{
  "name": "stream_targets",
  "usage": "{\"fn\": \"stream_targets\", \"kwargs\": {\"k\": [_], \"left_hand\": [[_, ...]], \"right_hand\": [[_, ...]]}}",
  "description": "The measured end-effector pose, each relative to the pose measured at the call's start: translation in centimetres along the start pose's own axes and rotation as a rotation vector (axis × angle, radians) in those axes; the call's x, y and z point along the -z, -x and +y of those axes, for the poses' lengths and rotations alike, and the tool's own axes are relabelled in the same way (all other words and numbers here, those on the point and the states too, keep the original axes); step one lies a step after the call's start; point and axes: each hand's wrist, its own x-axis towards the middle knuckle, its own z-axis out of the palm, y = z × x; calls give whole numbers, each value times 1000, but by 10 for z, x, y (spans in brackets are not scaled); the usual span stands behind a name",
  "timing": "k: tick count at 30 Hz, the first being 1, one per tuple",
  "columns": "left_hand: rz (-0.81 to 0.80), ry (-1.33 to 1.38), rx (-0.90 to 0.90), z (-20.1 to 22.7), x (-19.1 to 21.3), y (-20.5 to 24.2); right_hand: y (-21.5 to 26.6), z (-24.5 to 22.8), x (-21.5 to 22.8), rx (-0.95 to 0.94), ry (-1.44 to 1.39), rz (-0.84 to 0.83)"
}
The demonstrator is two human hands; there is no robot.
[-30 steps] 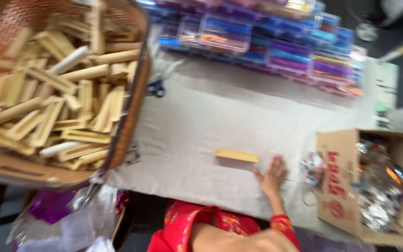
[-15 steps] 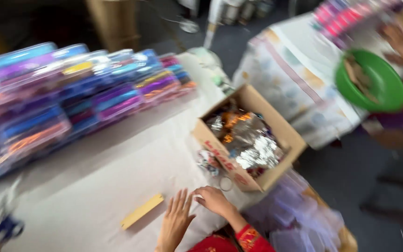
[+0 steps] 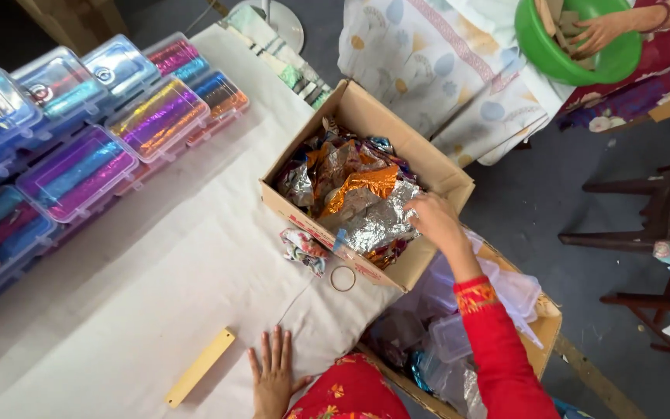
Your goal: The person is assembling and wrapping wooden products with foil and packaging material.
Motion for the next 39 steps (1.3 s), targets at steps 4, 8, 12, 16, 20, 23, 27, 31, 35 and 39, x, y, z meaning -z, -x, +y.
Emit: {"fn": "stream_targets", "kwargs": {"k": [4, 8, 12, 16, 20, 23, 27, 31, 35, 39], "left_hand": [[16, -12, -4, -1, 2, 1], [3, -6, -17, -2, 6, 2], [52, 5, -29, -2, 5, 2], [-5, -19, -19, -1, 12, 3], [73, 11, -24, -3, 8, 6], [127, 32, -32, -4, 3, 6], [145, 24, -37, -5, 6, 8], [70, 57, -27, -7, 15, 14], [489, 355, -91, -13, 2, 10], [371, 1323, -49, -8, 68, 22]], "right_hand": [[-27, -8, -16, -222, 152, -229], [-26, 13, -36, -301, 9, -264], [-25, 9, 6, -346, -474, -218], [-26, -3, 34, -314, -738, -180], [-28, -9, 41, -282, -886, -68], [-35, -20, 47, -338, -1201, 64], [-40, -38, 75, -420, -1494, 158], [-29, -53, 119, -331, -1629, 547], [-14, -87, 108, -193, -1486, 601], [11, -187, 90, 31, -1335, 217]]}}
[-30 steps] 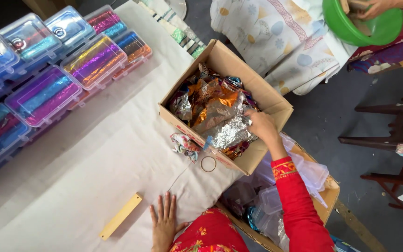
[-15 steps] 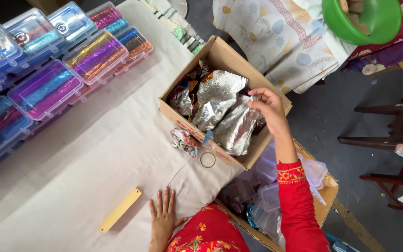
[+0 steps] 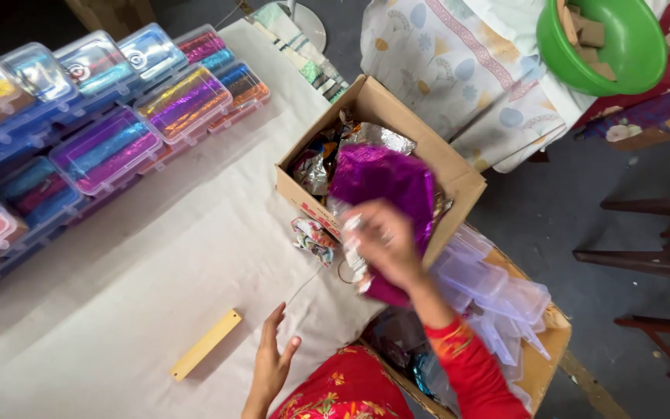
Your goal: The person is assembling and wrapping wooden products with foil and packaging material.
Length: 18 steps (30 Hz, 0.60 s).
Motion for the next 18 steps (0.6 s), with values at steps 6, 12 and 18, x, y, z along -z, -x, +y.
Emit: {"fn": "stream_targets", "kwargs": {"k": [6, 12, 18], "left_hand": [[-66, 559, -262, 100, -5, -17], [118, 649, -53, 118, -30, -29], [111, 607, -26, 130, -29, -32]], "right_hand": [[35, 7, -65, -144, -23, -113], [44, 35, -51, -121, -101, -24], [58, 95, -9, -89, -26, -29]]}}
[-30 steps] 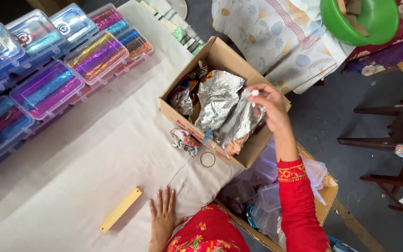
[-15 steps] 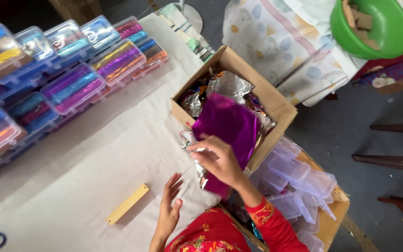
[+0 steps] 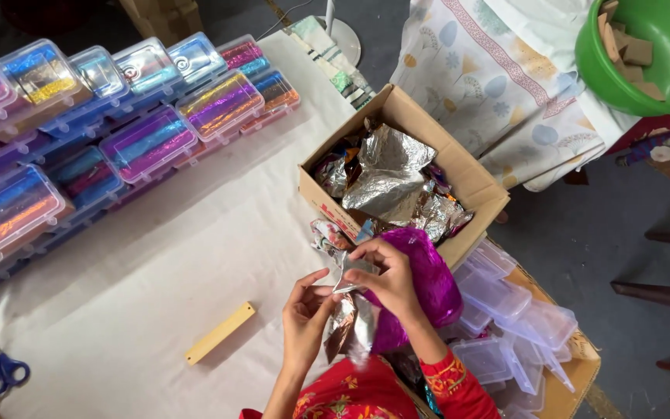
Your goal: The person is assembling and wrapping wooden products with foil and packaging material.
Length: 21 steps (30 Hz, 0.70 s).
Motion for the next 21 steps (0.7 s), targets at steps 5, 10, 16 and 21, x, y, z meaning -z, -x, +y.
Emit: {"fn": "stream_targets", "kwargs": {"k": [5, 10, 16, 21], "left_hand": [[202, -100, -135, -7, 39, -9], [490, 57, -85, -52, 163, -2], [620, -242, -170, -112, 257, 52], [633, -614, 144, -4, 161, 51]], "right_hand": [[-20, -21, 60, -6, -42, 275], [-46, -38, 145, 217, -191, 633], [-76, -56, 133, 400, 287, 911], [-123, -19, 86, -5, 663, 157]]}}
